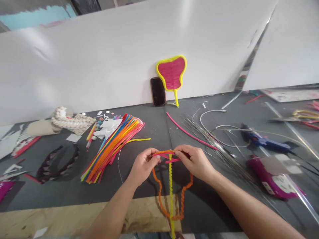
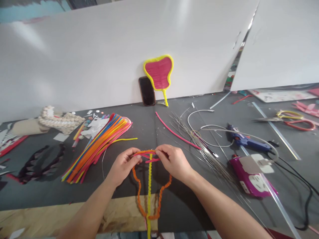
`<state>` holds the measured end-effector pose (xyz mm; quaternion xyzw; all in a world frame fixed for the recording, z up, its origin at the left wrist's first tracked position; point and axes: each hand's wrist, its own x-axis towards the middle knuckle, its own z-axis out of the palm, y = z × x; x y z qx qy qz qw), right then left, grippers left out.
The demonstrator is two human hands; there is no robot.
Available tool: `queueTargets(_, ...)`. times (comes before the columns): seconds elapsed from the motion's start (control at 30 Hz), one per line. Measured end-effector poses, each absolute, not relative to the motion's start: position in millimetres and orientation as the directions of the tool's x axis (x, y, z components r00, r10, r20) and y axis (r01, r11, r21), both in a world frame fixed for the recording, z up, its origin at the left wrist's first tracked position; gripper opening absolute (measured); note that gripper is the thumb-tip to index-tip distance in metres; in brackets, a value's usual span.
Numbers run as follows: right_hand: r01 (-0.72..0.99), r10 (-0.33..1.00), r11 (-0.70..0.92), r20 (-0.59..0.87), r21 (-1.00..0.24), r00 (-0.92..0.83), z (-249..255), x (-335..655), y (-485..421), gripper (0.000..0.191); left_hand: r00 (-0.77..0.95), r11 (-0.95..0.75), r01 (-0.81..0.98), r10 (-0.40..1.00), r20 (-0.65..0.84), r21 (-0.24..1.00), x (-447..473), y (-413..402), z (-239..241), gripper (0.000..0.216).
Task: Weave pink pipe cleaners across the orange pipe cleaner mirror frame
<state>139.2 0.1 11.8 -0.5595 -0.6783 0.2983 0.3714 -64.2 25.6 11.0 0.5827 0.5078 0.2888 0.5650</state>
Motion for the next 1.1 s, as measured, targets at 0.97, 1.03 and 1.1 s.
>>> queueTargets(0.97,0.548,0.978,0.207,0.187,-0.81,-0.094,12,140,0,0.022,0.384,-0.002,0.433,0.905,-0.182,0.901,-77,32,23,0.03)
queueTargets(1.03,0.539,0.981,0.195,0.173,-0.819,-0.092,12,140,0,0.022,0.371,-0.007,0.429,0.913,-0.17,0.903,-77,32,23,0.028)
queueTargets(1.1,0.52,0.986,0.164,0.143,-0.838,-0.081,12,141,0,0.022,0.362,0.002,0.412,0.917,-0.166,0.911,-77,31,24,0.028)
